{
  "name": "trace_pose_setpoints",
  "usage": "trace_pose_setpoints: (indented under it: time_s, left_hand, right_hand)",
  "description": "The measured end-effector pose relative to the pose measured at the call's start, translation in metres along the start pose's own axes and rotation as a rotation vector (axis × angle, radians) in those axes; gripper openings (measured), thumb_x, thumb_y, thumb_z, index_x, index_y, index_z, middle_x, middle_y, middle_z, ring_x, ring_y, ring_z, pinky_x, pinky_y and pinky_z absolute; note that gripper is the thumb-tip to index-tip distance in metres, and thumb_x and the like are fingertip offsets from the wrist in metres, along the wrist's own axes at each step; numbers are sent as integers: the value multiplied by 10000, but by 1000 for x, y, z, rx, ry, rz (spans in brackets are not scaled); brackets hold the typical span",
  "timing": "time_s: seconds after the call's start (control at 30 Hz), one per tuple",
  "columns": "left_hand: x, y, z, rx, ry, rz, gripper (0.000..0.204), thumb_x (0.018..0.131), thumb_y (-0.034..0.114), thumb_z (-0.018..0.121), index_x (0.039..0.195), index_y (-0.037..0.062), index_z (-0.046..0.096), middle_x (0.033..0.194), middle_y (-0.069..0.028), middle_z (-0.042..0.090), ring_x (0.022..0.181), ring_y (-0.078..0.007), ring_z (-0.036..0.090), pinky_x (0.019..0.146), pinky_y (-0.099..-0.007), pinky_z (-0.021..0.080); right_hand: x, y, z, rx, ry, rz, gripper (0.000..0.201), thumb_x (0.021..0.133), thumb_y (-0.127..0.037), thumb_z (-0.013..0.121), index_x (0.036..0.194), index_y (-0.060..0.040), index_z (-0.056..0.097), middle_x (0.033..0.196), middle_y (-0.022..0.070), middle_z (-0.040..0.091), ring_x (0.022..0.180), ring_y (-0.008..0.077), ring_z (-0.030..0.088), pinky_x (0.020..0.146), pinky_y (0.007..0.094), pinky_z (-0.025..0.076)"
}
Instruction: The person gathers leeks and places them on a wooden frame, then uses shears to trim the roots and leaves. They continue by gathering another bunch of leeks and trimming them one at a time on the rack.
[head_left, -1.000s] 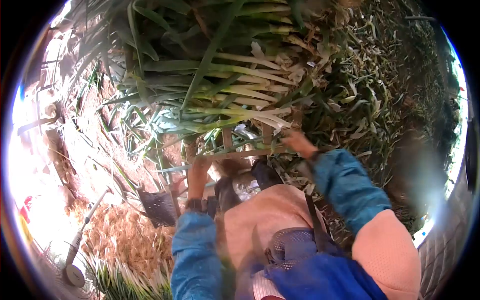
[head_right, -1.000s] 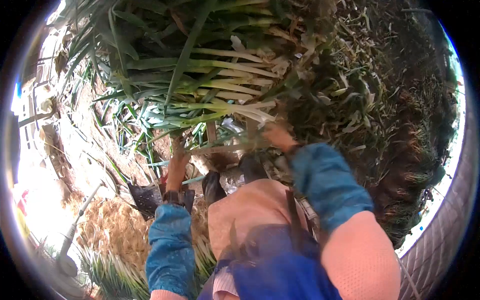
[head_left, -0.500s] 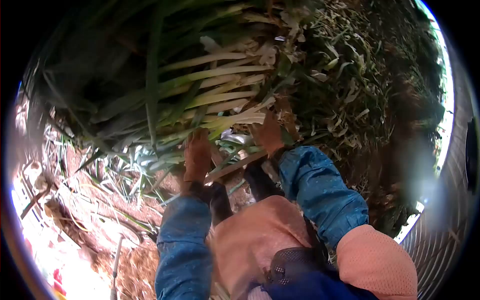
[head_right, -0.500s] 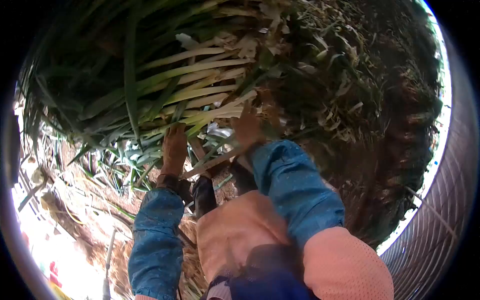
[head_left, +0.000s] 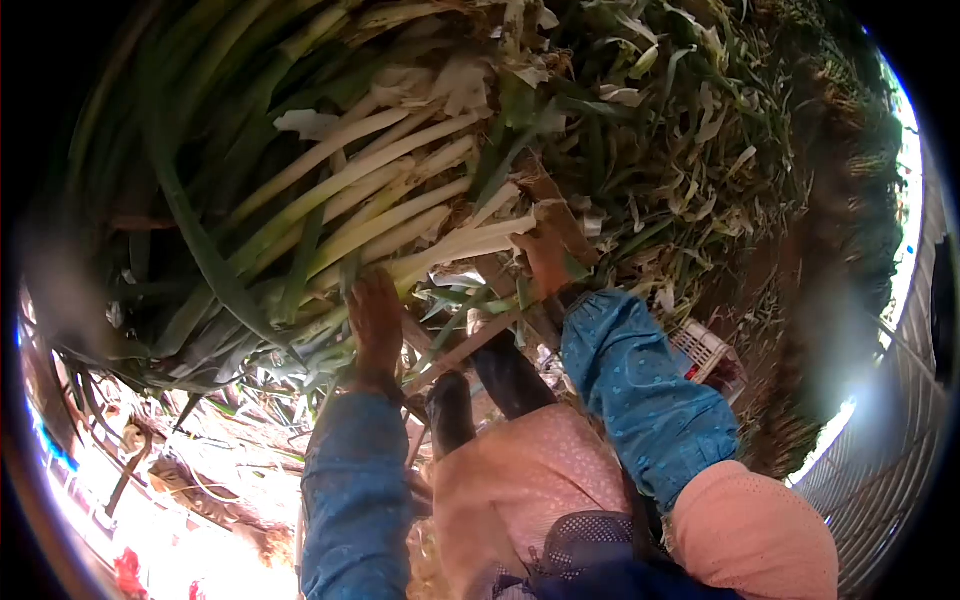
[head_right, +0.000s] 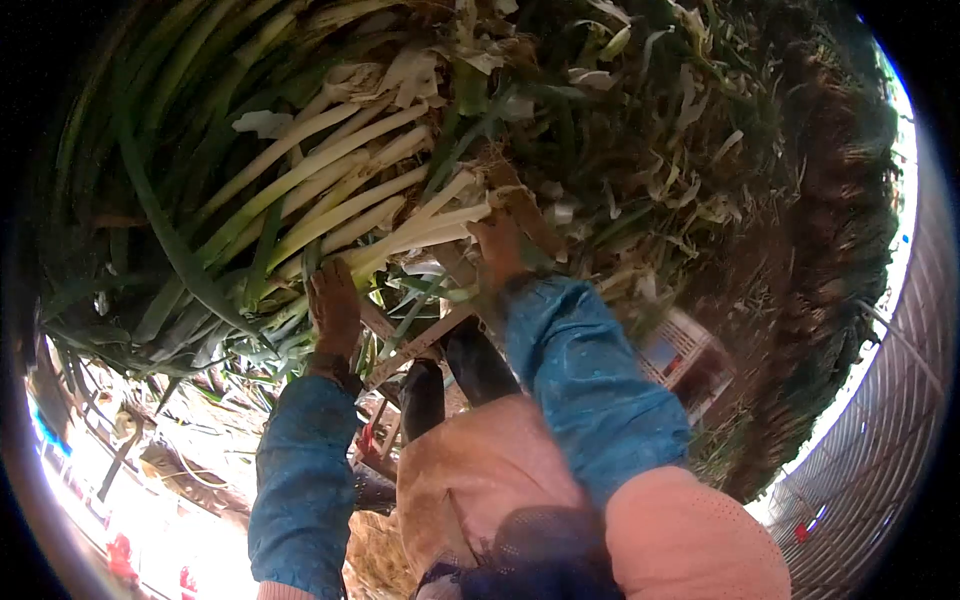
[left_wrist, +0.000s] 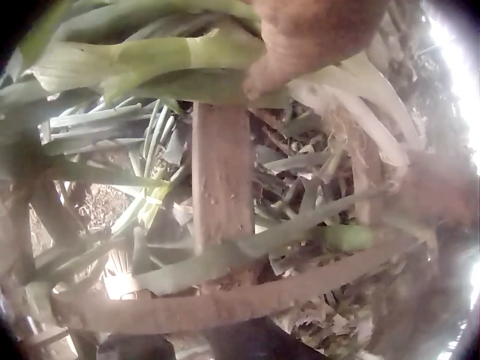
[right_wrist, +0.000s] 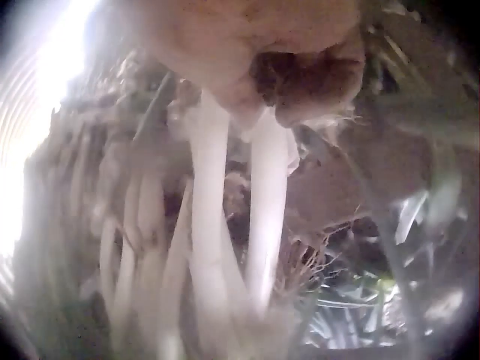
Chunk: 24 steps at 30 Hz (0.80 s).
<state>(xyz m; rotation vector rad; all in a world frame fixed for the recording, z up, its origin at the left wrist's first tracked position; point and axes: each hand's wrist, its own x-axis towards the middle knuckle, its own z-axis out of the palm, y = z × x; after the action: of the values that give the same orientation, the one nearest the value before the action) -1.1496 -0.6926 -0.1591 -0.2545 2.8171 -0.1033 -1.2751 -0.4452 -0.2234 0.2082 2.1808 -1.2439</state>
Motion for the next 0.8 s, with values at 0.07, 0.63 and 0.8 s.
trace_pose_setpoints:
  time_s: [0.07,0.63,0.8]
  left_hand:
    - [3,-2,0,-24,29,-2,286,752,96,520,1030,36,492,960,-103,505,894,-248,482,830,-387,399]
    - [14,-41,5,-413,112,145,398,675,5,516,1073,-7,519,1116,-207,508,1054,-372,465,902,-449,377]
    - [20,-69,-3,-609,-139,100,438,675,16,528,1113,11,528,1125,-224,519,1057,-394,476,885,-442,400]
  right_hand:
    - [7,18,-14,-464,5,-256,251,785,-209,614,939,-13,585,789,115,585,615,227,568,529,356,459]
    - [22,-55,-110,-39,-352,-265,369,851,-236,568,1136,-4,536,992,109,558,885,205,543,794,335,463]
    - [-16,-105,-32,499,-330,44,302,842,-166,593,1119,-64,528,986,87,573,902,141,546,675,255,467]
